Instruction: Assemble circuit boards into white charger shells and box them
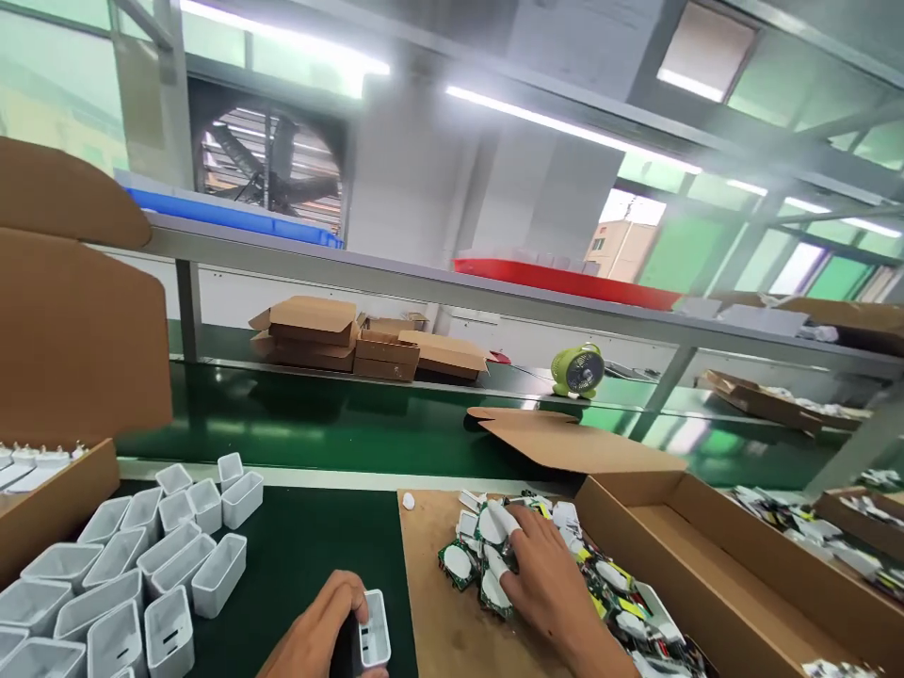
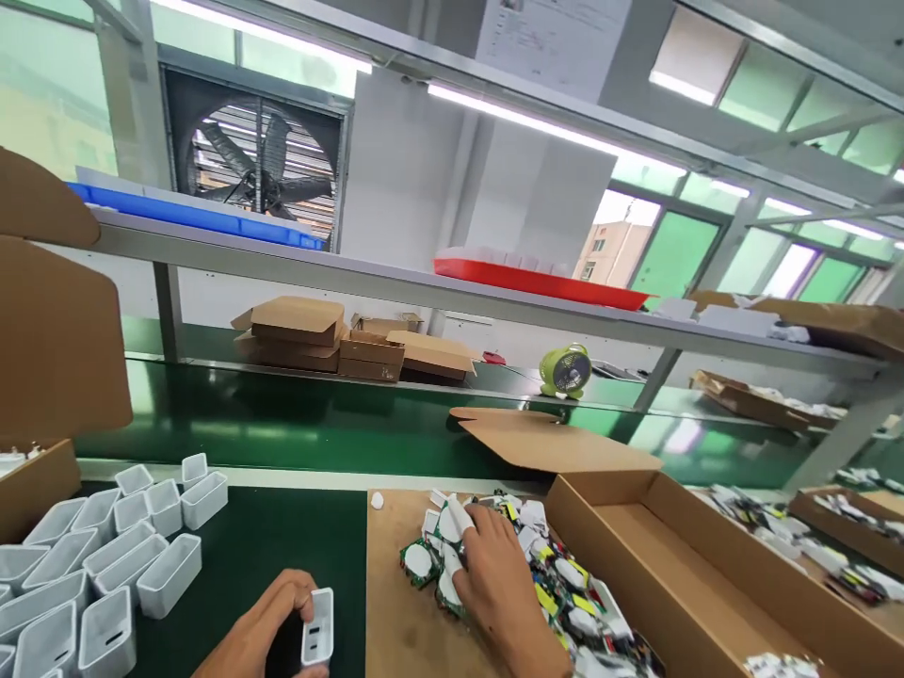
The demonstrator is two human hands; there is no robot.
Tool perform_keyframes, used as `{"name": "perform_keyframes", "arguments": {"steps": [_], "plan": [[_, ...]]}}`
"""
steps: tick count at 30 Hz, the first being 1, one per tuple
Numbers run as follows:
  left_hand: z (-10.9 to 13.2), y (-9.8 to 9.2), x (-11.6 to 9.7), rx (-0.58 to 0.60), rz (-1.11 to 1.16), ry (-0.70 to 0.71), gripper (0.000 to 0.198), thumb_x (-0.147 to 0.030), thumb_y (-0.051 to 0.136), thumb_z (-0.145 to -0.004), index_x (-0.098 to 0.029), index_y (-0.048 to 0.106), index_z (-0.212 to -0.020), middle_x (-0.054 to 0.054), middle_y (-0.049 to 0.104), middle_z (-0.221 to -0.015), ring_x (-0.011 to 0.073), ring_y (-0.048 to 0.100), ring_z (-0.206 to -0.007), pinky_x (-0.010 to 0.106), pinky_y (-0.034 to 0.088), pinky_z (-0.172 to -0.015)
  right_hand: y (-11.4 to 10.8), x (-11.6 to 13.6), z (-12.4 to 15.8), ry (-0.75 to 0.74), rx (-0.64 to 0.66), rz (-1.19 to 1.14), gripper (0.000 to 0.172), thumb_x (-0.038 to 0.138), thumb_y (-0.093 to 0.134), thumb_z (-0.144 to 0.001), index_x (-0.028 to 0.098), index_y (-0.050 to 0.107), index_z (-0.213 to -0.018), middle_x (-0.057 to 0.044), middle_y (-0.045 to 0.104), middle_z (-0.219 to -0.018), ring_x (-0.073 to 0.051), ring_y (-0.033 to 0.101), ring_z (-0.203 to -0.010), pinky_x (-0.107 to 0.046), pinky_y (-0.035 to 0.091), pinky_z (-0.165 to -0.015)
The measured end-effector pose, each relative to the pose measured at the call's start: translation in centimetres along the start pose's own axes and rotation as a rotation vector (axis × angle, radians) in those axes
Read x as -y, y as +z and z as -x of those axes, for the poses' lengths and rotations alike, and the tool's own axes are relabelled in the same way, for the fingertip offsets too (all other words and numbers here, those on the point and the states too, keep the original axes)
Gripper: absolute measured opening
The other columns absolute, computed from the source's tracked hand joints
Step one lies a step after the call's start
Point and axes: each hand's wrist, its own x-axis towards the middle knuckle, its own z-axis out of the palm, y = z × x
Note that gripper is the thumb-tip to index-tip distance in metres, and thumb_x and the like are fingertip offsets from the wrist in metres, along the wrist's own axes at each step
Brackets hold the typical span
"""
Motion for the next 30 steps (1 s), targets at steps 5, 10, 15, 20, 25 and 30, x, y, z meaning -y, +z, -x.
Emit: {"name": "perform_keyframes", "arguments": {"steps": [5, 10, 15, 20, 25, 30], "plan": [[0.0, -1.1, 1.4, -0.263, -0.055, 0.063, 0.046, -0.022, 0.068, -0.086, -0.028, 0.058, -0.131, 0.008, 0.067, -0.132, 0.0256, 0.072, -0.113, 0.037, 0.060, -0.098, -0.9, 4.0, -1.2, 0.103, 0.002, -0.607, 0.046, 0.041, 0.049, -0.101, 0.019, 0.057, -0.141, -0.016, 0.067, -0.128, -0.030, 0.067, -0.114, -0.047, 0.056, -0.098], [0.0, -2.1, 2.5, -0.367, -0.138, 0.031, 0.047, -0.021, 0.065, -0.089, -0.025, 0.058, -0.135, 0.012, 0.066, -0.133, 0.0292, 0.071, -0.120, 0.042, 0.062, -0.100, 2.6, 10.4, -4.4, 0.194, 0.322, -0.989, 0.058, 0.064, 0.040, -0.101, 0.018, 0.072, -0.117, -0.006, 0.073, -0.085, -0.026, 0.071, -0.079, -0.036, 0.057, -0.067], [0.0, -2.5, 2.2, -0.340, -0.127, -0.028, 0.047, -0.022, 0.061, -0.091, -0.021, 0.055, -0.138, 0.015, 0.064, -0.135, 0.0285, 0.070, -0.122, 0.043, 0.061, -0.104, 4.3, 12.1, -6.6, 0.131, 0.361, -0.854, 0.049, 0.058, 0.048, -0.099, 0.017, 0.075, -0.104, -0.012, 0.076, -0.103, -0.032, 0.069, -0.100, -0.046, 0.053, -0.095], [0.0, -2.1, 1.9, -0.311, -0.086, -0.059, 0.054, -0.023, 0.058, -0.095, -0.022, 0.047, -0.148, 0.016, 0.060, -0.145, 0.0282, 0.065, -0.132, 0.043, 0.056, -0.112, 4.7, 10.2, -5.1, 0.048, 0.406, -0.706, 0.063, 0.037, 0.068, -0.085, 0.019, 0.060, -0.145, -0.015, 0.065, -0.142, -0.036, 0.060, -0.131, -0.049, 0.046, -0.112], [0.1, -0.5, 3.0, -0.301, -0.004, -0.124, 0.068, -0.027, 0.061, -0.095, -0.024, 0.036, -0.159, 0.017, 0.051, -0.158, 0.0319, 0.058, -0.142, 0.047, 0.053, -0.116, 7.2, 9.4, -3.8, -0.117, 0.224, -0.588, 0.060, 0.017, 0.055, -0.083, 0.018, 0.061, -0.142, -0.013, 0.074, -0.117, -0.031, 0.070, -0.113, -0.044, 0.058, -0.098], [0.2, 0.4, 4.1, -0.296, 0.072, -0.162, 0.089, -0.017, 0.069, -0.085, -0.025, 0.028, -0.163, 0.018, 0.045, -0.163, 0.0361, 0.050, -0.148, 0.059, 0.044, -0.122, 6.8, 9.8, -3.8, -0.243, -0.140, -0.650, 0.050, 0.013, 0.054, -0.090, 0.023, 0.057, -0.139, -0.013, 0.069, -0.129, -0.027, 0.069, -0.117, -0.038, 0.061, -0.096]]}}
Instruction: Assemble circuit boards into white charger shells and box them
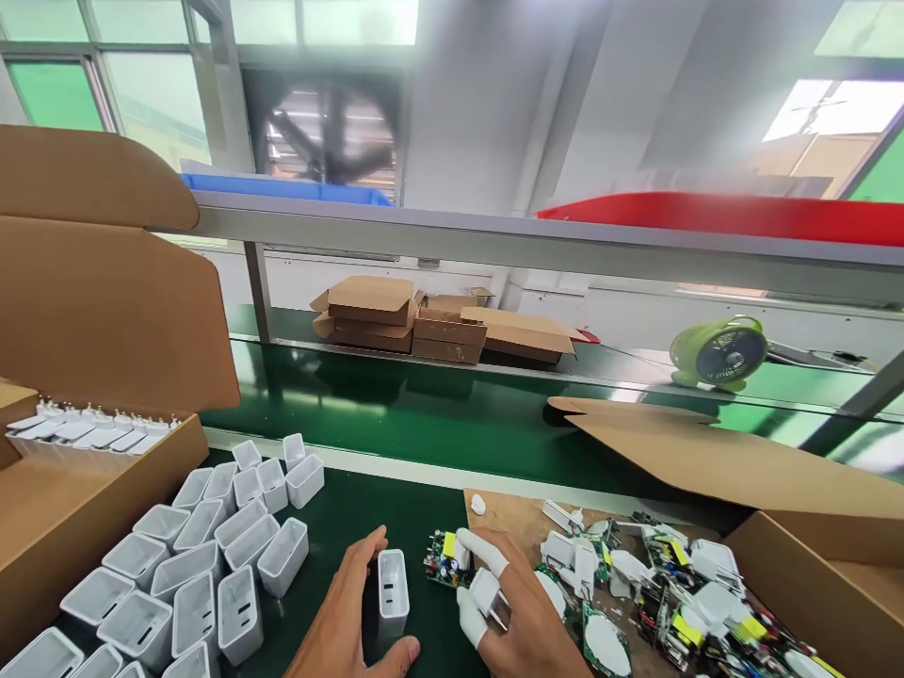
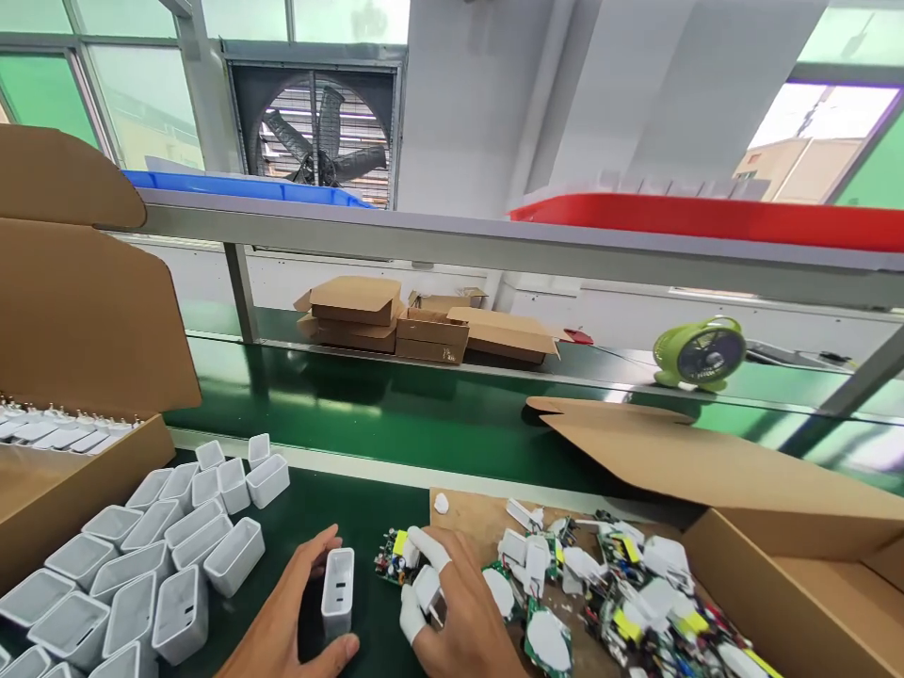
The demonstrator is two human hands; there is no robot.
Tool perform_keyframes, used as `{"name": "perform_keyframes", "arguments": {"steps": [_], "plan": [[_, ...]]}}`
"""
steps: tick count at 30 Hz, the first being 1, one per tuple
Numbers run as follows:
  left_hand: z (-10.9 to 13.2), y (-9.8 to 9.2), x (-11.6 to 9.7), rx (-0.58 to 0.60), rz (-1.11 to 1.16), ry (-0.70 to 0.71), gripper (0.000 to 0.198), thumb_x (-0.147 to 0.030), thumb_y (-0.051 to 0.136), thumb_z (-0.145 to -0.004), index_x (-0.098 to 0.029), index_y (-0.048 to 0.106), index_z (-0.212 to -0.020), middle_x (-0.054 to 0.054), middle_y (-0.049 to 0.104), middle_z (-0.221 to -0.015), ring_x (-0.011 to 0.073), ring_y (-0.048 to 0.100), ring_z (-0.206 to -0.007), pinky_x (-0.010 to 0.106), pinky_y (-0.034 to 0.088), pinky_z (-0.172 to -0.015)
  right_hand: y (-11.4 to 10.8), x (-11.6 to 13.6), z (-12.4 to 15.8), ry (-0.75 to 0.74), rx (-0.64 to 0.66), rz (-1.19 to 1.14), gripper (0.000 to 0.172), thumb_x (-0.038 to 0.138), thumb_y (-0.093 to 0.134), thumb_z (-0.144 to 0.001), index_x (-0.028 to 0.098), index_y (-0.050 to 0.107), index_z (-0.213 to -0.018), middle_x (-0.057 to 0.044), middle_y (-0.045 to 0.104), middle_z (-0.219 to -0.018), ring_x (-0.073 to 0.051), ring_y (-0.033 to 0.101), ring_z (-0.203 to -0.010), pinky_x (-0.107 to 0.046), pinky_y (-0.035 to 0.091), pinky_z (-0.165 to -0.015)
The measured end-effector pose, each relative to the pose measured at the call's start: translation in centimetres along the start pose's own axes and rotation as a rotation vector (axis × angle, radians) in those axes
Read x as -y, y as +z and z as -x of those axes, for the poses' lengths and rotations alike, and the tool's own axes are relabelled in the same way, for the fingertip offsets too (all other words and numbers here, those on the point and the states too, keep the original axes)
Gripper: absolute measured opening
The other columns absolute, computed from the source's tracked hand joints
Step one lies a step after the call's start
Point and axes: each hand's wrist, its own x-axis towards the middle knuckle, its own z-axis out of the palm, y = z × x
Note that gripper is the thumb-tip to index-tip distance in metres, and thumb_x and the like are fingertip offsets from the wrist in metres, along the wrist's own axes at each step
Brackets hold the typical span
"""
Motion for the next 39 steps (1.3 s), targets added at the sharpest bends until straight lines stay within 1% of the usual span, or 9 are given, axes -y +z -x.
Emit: {"name": "perform_keyframes", "arguments": {"steps": [4, 9, 14, 17, 20, 24, 29, 32, 39], "plan": [[-0.2, 0.0, 0.2, 0.015, 0.038, 0.045, 0.089, -0.009, 0.063, -0.085, -0.027, 0.025, -0.163, 0.017, 0.048, -0.160, 0.0321, 0.050, -0.149, 0.058, 0.042, -0.124, -0.8, 1.1, -0.2, -0.102, -0.066, -0.039, 0.057, 0.011, 0.053, -0.093, 0.024, 0.046, -0.148, -0.013, 0.065, -0.135, -0.026, 0.065, -0.125, -0.038, 0.059, -0.102], [-0.7, -0.6, 0.4, -0.041, -0.071, 0.012, 0.083, -0.017, 0.077, -0.083, -0.027, 0.039, -0.157, 0.014, 0.060, -0.139, 0.0303, 0.066, -0.123, 0.053, 0.055, -0.109, -0.6, 1.8, -0.4, -0.170, -0.121, -0.004, 0.057, 0.008, 0.050, -0.089, 0.020, 0.046, -0.145, -0.015, 0.067, -0.129, -0.027, 0.066, -0.122, -0.040, 0.061, -0.099], [-1.0, -2.0, -0.2, 0.133, -0.076, 0.005, 0.118, -0.036, 0.101, -0.061, -0.024, 0.037, -0.160, 0.017, 0.053, -0.152, 0.0350, 0.061, -0.134, 0.047, 0.054, -0.111, -0.8, 2.5, -0.7, -0.062, -0.155, -0.059, 0.056, 0.009, 0.048, -0.090, 0.025, 0.045, -0.143, -0.012, 0.067, -0.126, -0.024, 0.069, -0.114, -0.036, 0.063, -0.091], [-1.2, -2.4, -1.1, 0.233, -0.149, -0.005, 0.080, -0.033, 0.096, -0.070, -0.026, 0.060, -0.141, 0.010, 0.070, -0.129, 0.0315, 0.069, -0.115, 0.044, 0.060, -0.099, -1.2, 3.1, -0.3, -0.020, -0.113, -0.147, 0.060, 0.010, 0.050, -0.091, 0.029, 0.043, -0.146, -0.012, 0.066, -0.129, -0.024, 0.069, -0.116, -0.035, 0.063, -0.093], [-1.5, -2.1, -1.6, 0.128, -0.238, 0.068, 0.052, -0.027, 0.093, -0.073, -0.024, 0.069, -0.120, 0.008, 0.073, -0.112, 0.0310, 0.067, -0.104, 0.043, 0.060, -0.090, -1.2, 3.6, 0.3, 0.022, -0.013, -0.239, 0.067, 0.012, 0.056, -0.088, 0.031, 0.040, -0.151, -0.012, 0.062, -0.139, -0.025, 0.069, -0.120, -0.038, 0.061, -0.102], [-1.6, -1.7, -1.3, -0.040, -0.311, 0.258, 0.057, -0.029, 0.090, -0.079, -0.020, 0.065, -0.130, 0.013, 0.071, -0.123, 0.0330, 0.063, -0.111, 0.048, 0.057, -0.097, -0.6, 3.6, 0.4, -0.195, -0.045, -0.138, 0.079, 0.011, 0.058, -0.078, 0.027, 0.038, -0.154, -0.013, 0.070, -0.128, -0.030, 0.070, -0.118, -0.040, 0.061, -0.100], [-1.5, -1.8, -0.6, -0.065, -0.406, 0.307, 0.063, -0.010, 0.078, -0.081, -0.023, 0.062, -0.140, 0.012, 0.069, -0.128, 0.0315, 0.061, -0.113, 0.047, 0.057, -0.100, -0.4, 3.3, -0.1, -0.324, 0.086, 0.000, 0.091, 0.015, 0.065, -0.078, 0.027, 0.029, -0.161, -0.011, 0.074, -0.130, -0.031, 0.073, -0.114, -0.038, 0.060, -0.100], [-1.4, -1.8, -0.6, -0.053, -0.421, 0.337, 0.063, -0.011, 0.075, -0.085, -0.023, 0.058, -0.145, 0.013, 0.067, -0.128, 0.0315, 0.059, -0.114, 0.048, 0.057, -0.102, 0.0, 3.1, 0.1, -0.319, 0.030, 0.017, 0.091, 0.016, 0.062, -0.078, 0.023, 0.027, -0.162, -0.013, 0.074, -0.129, -0.032, 0.073, -0.115, -0.039, 0.059, -0.101], [-1.2, -1.8, -0.3, -0.062, -0.492, 0.386, 0.062, -0.013, 0.071, -0.089, -0.022, 0.056, -0.148, 0.014, 0.064, -0.128, 0.0317, 0.056, -0.115, 0.048, 0.056, -0.102, 0.5, 3.4, 0.1, -0.317, 0.039, 0.095, 0.093, 0.017, 0.063, -0.070, 0.018, 0.031, -0.157, -0.012, 0.075, -0.121, -0.032, 0.074, -0.107, -0.038, 0.059, -0.098]]}}
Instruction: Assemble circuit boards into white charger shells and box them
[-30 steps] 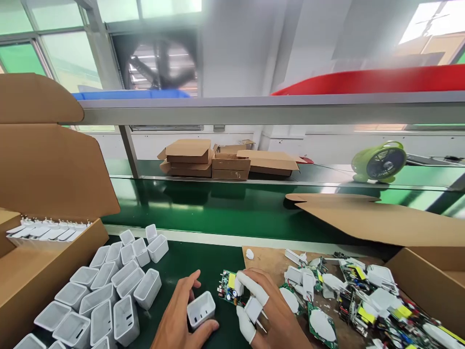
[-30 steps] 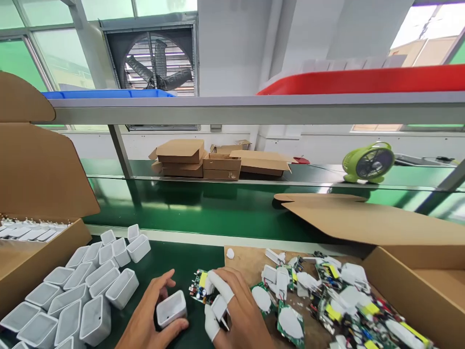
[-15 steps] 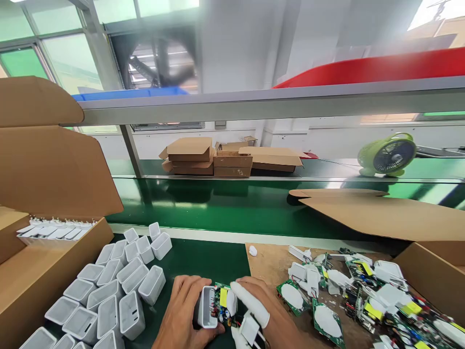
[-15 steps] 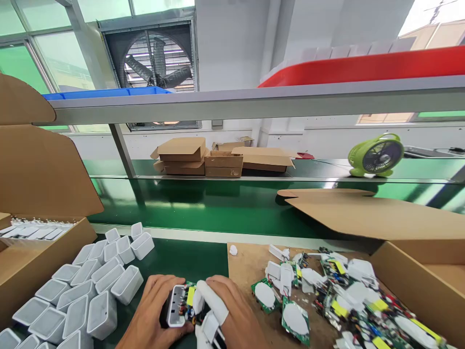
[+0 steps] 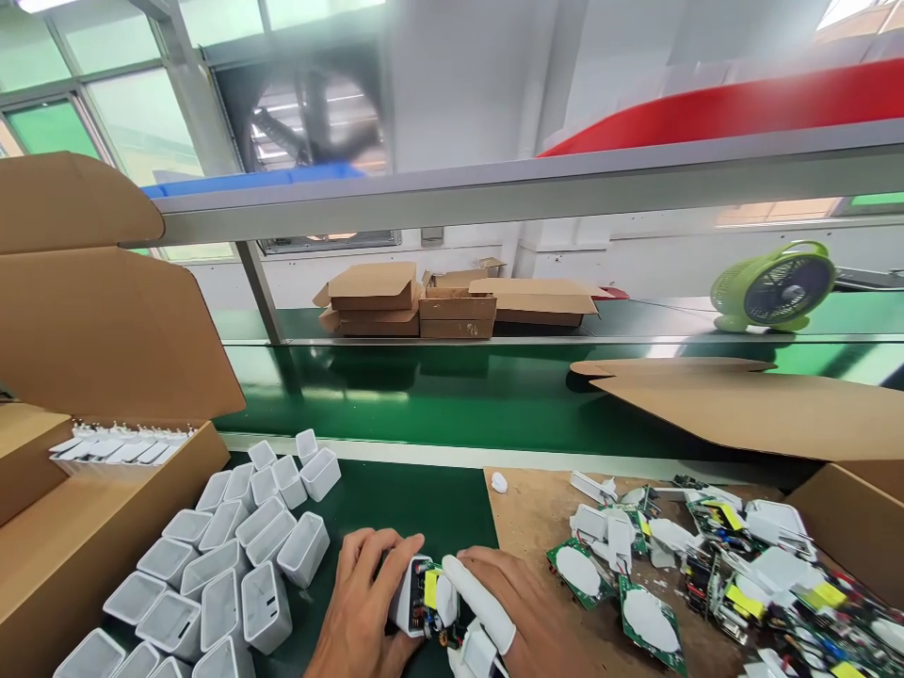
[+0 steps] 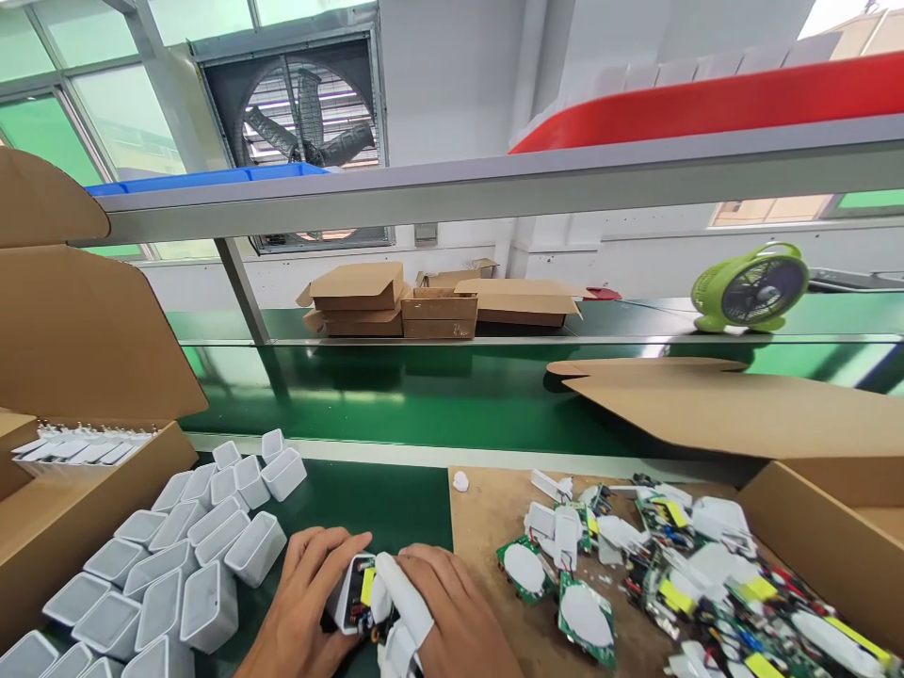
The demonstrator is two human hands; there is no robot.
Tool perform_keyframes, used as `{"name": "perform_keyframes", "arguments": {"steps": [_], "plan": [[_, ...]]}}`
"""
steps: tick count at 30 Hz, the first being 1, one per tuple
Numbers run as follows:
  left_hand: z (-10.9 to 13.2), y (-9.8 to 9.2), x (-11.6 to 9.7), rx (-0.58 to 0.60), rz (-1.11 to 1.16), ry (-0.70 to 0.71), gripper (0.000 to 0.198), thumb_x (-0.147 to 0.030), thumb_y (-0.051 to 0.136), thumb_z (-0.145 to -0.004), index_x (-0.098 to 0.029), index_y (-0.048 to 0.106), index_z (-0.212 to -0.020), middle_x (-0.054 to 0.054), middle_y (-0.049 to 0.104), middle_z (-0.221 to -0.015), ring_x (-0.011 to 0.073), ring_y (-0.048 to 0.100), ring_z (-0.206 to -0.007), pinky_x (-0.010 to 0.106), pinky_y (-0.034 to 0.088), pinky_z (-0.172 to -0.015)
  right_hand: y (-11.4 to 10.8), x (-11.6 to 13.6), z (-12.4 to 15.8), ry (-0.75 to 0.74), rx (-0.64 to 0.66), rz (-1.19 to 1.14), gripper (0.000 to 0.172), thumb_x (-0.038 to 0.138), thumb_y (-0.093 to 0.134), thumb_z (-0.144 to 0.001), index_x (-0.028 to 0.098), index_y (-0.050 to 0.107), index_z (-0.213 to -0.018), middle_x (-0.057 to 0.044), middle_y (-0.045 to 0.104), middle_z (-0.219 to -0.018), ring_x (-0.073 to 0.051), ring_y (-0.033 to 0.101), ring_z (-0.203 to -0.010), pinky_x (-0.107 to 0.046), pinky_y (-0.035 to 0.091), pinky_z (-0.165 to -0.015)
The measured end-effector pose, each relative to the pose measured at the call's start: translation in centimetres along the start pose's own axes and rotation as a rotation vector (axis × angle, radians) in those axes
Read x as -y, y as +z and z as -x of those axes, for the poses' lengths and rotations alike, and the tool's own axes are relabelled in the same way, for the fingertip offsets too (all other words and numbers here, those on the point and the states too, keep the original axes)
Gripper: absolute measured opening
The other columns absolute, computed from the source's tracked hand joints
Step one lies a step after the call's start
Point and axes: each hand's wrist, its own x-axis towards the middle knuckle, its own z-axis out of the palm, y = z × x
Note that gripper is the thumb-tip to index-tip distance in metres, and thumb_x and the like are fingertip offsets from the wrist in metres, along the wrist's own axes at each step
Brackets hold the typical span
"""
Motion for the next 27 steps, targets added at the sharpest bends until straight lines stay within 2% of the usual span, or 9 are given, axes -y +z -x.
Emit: {"name": "perform_keyframes", "arguments": {"steps": [6, 11, 14, 22, 27], "plan": [[0.0, 0.0, 0.1, 0.016, -0.028, 0.017, 0.060, -0.018, 0.070, -0.093, -0.026, 0.053, -0.150, 0.014, 0.063, -0.129, 0.0325, 0.057, -0.114, 0.048, 0.057, -0.099, -0.2, 0.4, -0.1, 0.031, 0.041, 0.012, 0.093, 0.017, 0.062, -0.067, 0.018, 0.036, -0.156, -0.013, 0.075, -0.120, -0.033, 0.074, -0.107, -0.039, 0.060, -0.094], [-0.1, 0.0, 0.0, 0.018, -0.036, 0.029, 0.063, -0.011, 0.070, -0.090, -0.025, 0.052, -0.148, 0.014, 0.061, -0.129, 0.0317, 0.054, -0.114, 0.047, 0.055, -0.101, 0.5, 0.5, 0.0, 0.038, -0.010, 0.021, 0.091, 0.016, 0.057, -0.061, 0.014, 0.041, -0.151, -0.015, 0.075, -0.120, -0.034, 0.072, -0.107, -0.041, 0.060, -0.093], [-0.1, -0.1, -0.2, 0.018, -0.024, 0.024, 0.063, -0.011, 0.070, -0.090, -0.025, 0.051, -0.149, 0.013, 0.060, -0.130, 0.0315, 0.053, -0.115, 0.047, 0.054, -0.102, 0.7, 0.8, 0.1, 0.050, -0.042, 0.014, 0.090, 0.014, 0.054, -0.064, 0.012, 0.041, -0.153, -0.016, 0.074, -0.121, -0.033, 0.070, -0.110, -0.041, 0.058, -0.095], [0.1, -0.2, -0.5, 0.036, 0.002, -0.010, 0.067, -0.011, 0.069, -0.089, -0.027, 0.049, -0.151, 0.012, 0.059, -0.131, 0.0316, 0.052, -0.117, 0.046, 0.053, -0.103, -0.8, 1.6, -0.3, 0.089, 0.037, -0.019, 0.074, 0.013, 0.056, -0.066, 0.011, 0.058, -0.140, -0.018, 0.073, -0.126, -0.034, 0.068, -0.116, -0.045, 0.055, -0.102], [0.2, -0.3, -0.6, 0.058, 0.013, -0.034, 0.066, -0.013, 0.071, -0.091, -0.027, 0.050, -0.152, 0.012, 0.059, -0.133, 0.0322, 0.051, -0.118, 0.046, 0.052, -0.103, -0.7, 1.7, -0.4, 0.105, 0.041, -0.040, 0.071, 0.011, 0.055, -0.066, 0.009, 0.060, -0.137, -0.019, 0.073, -0.125, -0.034, 0.067, -0.116, -0.045, 0.055, -0.103]]}}
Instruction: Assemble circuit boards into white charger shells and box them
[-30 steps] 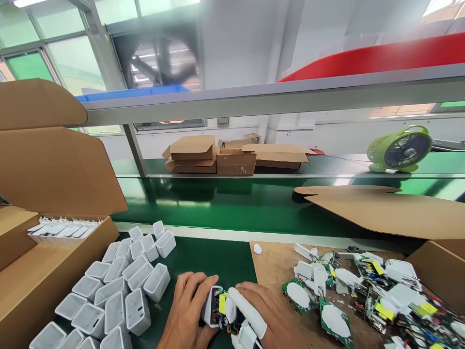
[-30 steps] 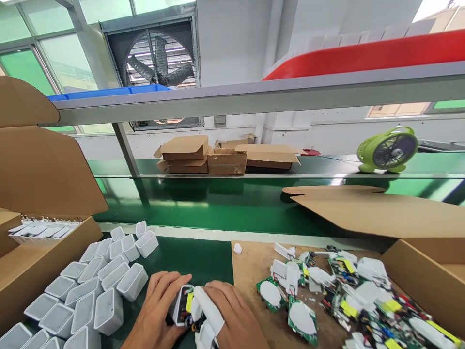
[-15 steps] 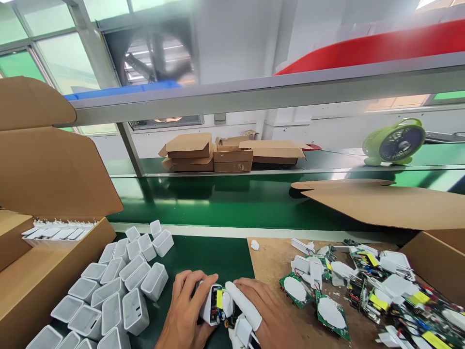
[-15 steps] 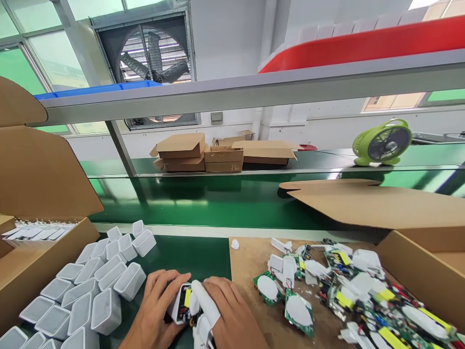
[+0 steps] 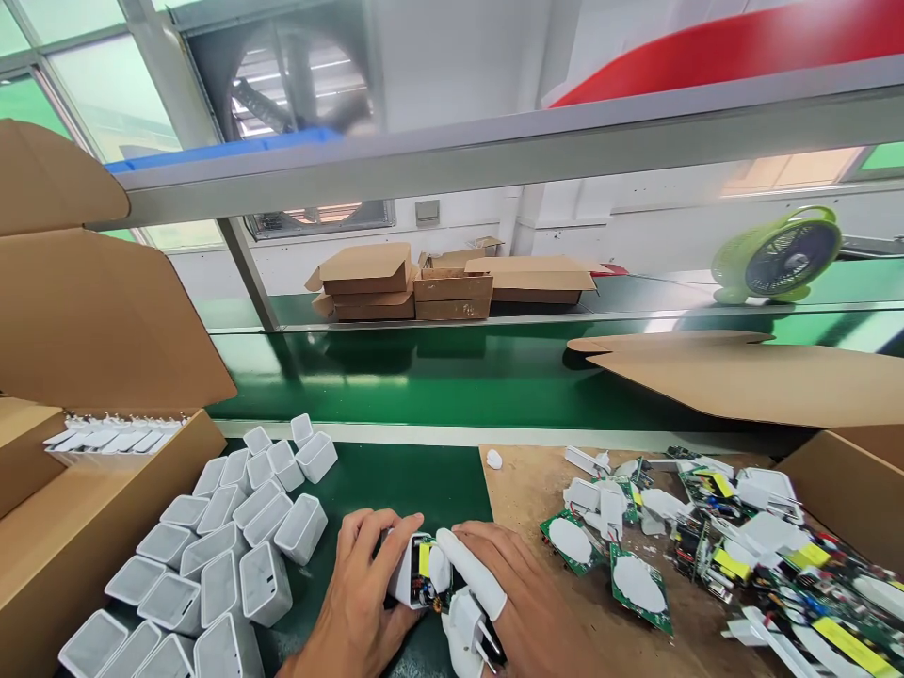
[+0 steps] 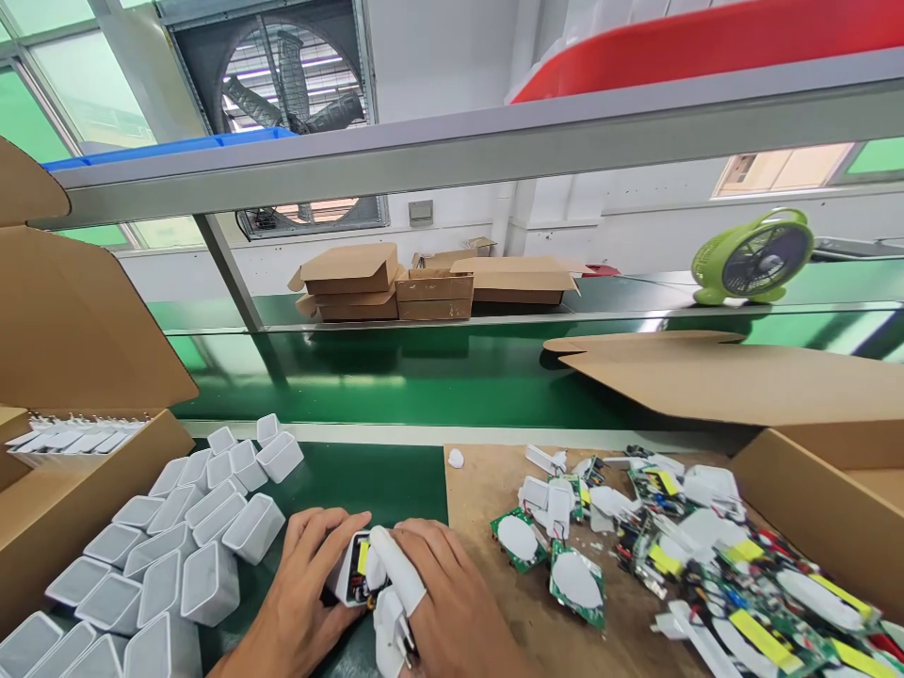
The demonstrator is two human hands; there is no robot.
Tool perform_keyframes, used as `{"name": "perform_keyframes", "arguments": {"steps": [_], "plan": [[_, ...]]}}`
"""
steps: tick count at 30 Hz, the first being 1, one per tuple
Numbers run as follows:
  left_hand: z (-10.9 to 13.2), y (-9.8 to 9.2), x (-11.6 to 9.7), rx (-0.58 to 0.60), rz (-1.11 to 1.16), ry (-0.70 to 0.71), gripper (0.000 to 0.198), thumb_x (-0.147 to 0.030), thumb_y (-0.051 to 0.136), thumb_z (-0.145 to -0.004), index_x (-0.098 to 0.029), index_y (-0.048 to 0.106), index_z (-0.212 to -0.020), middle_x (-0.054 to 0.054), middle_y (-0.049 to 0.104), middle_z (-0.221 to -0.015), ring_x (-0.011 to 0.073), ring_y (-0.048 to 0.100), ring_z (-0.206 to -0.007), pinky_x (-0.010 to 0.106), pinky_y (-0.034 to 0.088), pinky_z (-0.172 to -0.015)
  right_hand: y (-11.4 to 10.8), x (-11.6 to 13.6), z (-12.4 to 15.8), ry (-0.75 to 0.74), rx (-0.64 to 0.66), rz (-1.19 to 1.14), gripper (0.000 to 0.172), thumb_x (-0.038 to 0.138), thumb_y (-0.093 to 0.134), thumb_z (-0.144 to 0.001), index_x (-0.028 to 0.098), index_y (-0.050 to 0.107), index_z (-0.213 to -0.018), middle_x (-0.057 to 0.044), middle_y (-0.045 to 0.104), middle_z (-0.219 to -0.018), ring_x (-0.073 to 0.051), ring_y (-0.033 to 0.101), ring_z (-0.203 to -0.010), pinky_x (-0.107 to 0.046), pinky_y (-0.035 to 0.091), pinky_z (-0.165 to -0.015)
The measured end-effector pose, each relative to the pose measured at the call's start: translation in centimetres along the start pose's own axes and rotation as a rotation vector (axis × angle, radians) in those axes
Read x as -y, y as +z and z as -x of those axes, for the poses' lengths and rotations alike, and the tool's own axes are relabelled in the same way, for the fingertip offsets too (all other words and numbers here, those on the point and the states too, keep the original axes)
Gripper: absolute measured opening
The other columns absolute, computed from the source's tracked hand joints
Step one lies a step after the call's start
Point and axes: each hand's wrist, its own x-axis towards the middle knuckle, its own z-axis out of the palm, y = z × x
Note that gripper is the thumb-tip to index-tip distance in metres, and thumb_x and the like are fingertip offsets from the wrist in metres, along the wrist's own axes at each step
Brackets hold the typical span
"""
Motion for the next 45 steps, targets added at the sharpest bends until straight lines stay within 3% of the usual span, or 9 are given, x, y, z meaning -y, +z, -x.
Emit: {"name": "perform_keyframes", "arguments": {"steps": [7, 11, 14, 18, 23, 31, 34, 40, 45], "plan": [[-0.1, 0.4, -0.5, -0.034, 0.087, 0.027, 0.066, -0.008, 0.069, -0.089, -0.026, 0.050, -0.150, 0.012, 0.059, -0.129, 0.0319, 0.052, -0.117, 0.049, 0.050, -0.104, 0.3, 0.3, 0.3, 0.048, 0.058, -0.131, 0.062, 0.010, 0.055, -0.073, 0.011, 0.061, -0.135, -0.019, 0.071, -0.130, -0.034, 0.064, -0.122, -0.048, 0.053, -0.108], [-0.5, 0.7, -0.7, 0.059, 0.373, 0.010, 0.069, -0.005, 0.065, -0.087, -0.027, 0.047, -0.150, 0.011, 0.058, -0.134, 0.0282, 0.058, -0.122, 0.044, 0.052, -0.107, -1.3, 0.6, -0.6, 0.113, 0.103, -0.168, 0.044, 0.018, 0.070, -0.083, 0.018, 0.066, -0.127, -0.014, 0.074, -0.127, -0.030, 0.069, -0.117, -0.043, 0.057, -0.105], [-0.9, 0.6, -0.9, 0.085, 0.576, -0.125, 0.063, -0.009, 0.066, -0.087, -0.027, 0.051, -0.145, 0.009, 0.061, -0.131, 0.0248, 0.064, -0.120, 0.039, 0.054, -0.104, -1.5, 0.0, -0.5, 0.168, 0.161, -0.191, 0.069, 0.030, 0.085, -0.080, 0.017, 0.058, -0.142, -0.016, 0.069, -0.139, -0.031, 0.068, -0.124, -0.040, 0.058, -0.107], [-1.1, -0.3, -0.9, 0.049, 0.709, -0.262, 0.066, -0.017, 0.071, -0.086, -0.027, 0.049, -0.148, 0.009, 0.064, -0.135, 0.0270, 0.063, -0.128, 0.045, 0.047, -0.114, 0.2, -1.3, 0.7, 0.096, 0.139, -0.247, 0.060, 0.017, 0.066, -0.093, 0.021, 0.050, -0.150, -0.015, 0.061, -0.152, -0.026, 0.063, -0.135, -0.037, 0.053, -0.115], [-1.1, -1.6, -0.5, 0.051, 0.919, -0.260, 0.054, -0.032, 0.070, -0.091, -0.024, 0.056, -0.142, 0.010, 0.068, -0.135, 0.0271, 0.063, -0.127, 0.044, 0.047, -0.114, 1.5, -1.8, 1.0, 0.033, 0.111, -0.283, 0.051, 0.005, 0.054, -0.094, 0.026, 0.060, -0.141, -0.011, 0.068, -0.142, -0.021, 0.069, -0.126, -0.030, 0.056, -0.108], [-2.0, -1.5, -2.3, -0.068, 0.776, -0.315, 0.027, -0.041, 0.064, -0.096, -0.022, 0.073, -0.113, 0.007, 0.074, -0.112, 0.0235, 0.068, -0.102, 0.036, 0.053, -0.094, 1.5, -1.8, 1.4, -0.010, 0.128, -0.158, 0.052, 0.004, 0.051, -0.088, 0.021, 0.064, -0.135, -0.014, 0.069, -0.138, -0.025, 0.070, -0.123, -0.032, 0.058, -0.105], [-2.2, -1.3, -3.2, -0.119, 0.732, -0.398, 0.033, -0.049, 0.058, -0.099, -0.020, 0.072, -0.106, 0.007, 0.074, -0.100, 0.0232, 0.069, -0.091, 0.036, 0.054, -0.085, 0.8, -1.6, 0.9, 0.017, 0.190, -0.158, 0.053, 0.004, 0.053, -0.085, 0.021, 0.066, -0.133, -0.013, 0.069, -0.136, -0.025, 0.071, -0.117, -0.033, 0.059, -0.101], [-1.5, -0.5, -2.6, -0.157, 0.848, -0.469, 0.046, -0.055, 0.050, -0.104, -0.020, 0.058, -0.132, 0.011, 0.071, -0.116, 0.0261, 0.071, -0.107, 0.041, 0.057, -0.096, 1.0, -1.6, -0.9, 0.377, 0.157, -0.686, 0.015, 0.029, 0.076, -0.086, 0.027, 0.081, -0.100, -0.007, 0.076, -0.117, -0.024, 0.071, -0.100, -0.035, 0.058, -0.094], [-0.4, 0.9, -1.5, -0.189, 0.601, -0.052, 0.081, -0.037, 0.086, -0.085, -0.028, 0.041, -0.152, 0.015, 0.060, -0.141, 0.0330, 0.064, -0.127, 0.049, 0.056, -0.107, 3.3, -1.2, -1.2, 0.799, -0.063, -1.203, 0.038, 0.057, 0.085, -0.079, 0.021, 0.080, -0.090, -0.009, 0.078, -0.094, -0.029, 0.074, -0.092, -0.040, 0.060, -0.084]]}}
